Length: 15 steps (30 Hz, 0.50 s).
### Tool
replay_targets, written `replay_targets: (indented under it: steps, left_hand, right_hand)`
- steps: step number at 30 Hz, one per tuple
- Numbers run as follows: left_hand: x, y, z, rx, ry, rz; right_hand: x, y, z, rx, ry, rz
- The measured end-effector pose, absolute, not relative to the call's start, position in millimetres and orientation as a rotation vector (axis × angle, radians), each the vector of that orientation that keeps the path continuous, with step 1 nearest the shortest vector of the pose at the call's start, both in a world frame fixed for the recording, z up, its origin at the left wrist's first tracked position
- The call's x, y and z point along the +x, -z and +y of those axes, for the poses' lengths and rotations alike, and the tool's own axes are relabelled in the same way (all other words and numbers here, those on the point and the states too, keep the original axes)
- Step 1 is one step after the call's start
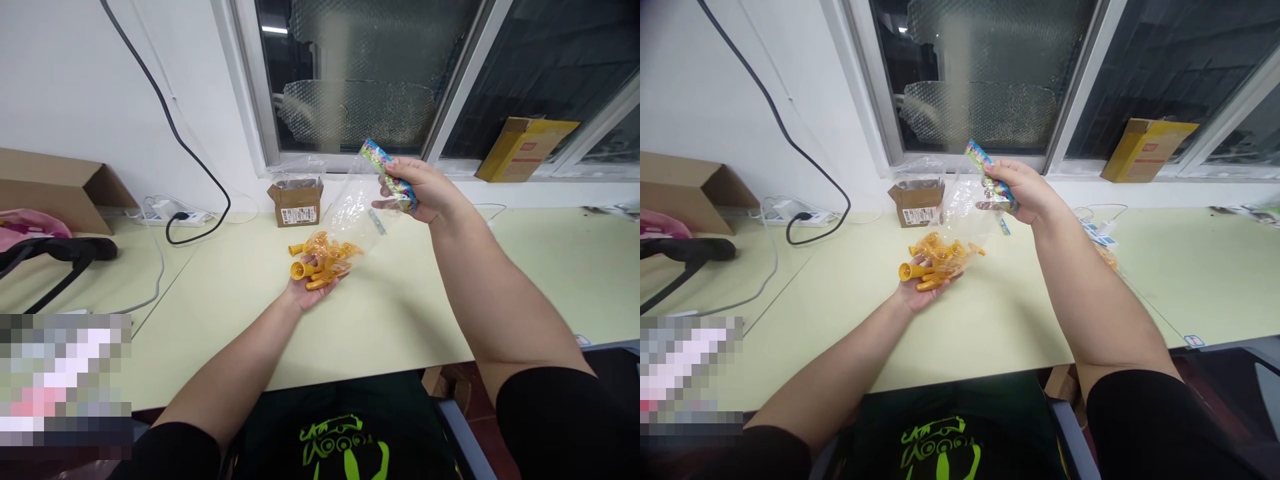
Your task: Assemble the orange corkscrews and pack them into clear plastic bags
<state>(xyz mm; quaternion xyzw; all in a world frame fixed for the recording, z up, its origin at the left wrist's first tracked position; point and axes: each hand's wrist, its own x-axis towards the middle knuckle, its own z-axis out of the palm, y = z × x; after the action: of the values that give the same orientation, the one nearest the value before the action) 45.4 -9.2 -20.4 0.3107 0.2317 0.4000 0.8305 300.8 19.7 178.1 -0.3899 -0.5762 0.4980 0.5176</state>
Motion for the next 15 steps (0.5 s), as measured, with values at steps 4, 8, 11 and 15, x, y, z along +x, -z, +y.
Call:
replay_targets:
  steps: [4,8,11,15]
  left_hand:
    - [43,20,-10,0.598,-0.857,0.452]
    - [43,17,-9,0.549,-0.939,0.494]
    - [44,12,-7,0.571,-0.982,0.607]
    - [47,11,-7,0.756,-1.015,0.794]
  right_hand:
    - [327,-177,24,-0.823,-1.213,-1.325]
    - [358,-173,29,-0.697,-1.301,-1.222]
    - [380,-162,36,-0.740,-1.258,-1.097]
    - [404,-132,45,-0.874,-1.206,-0.895]
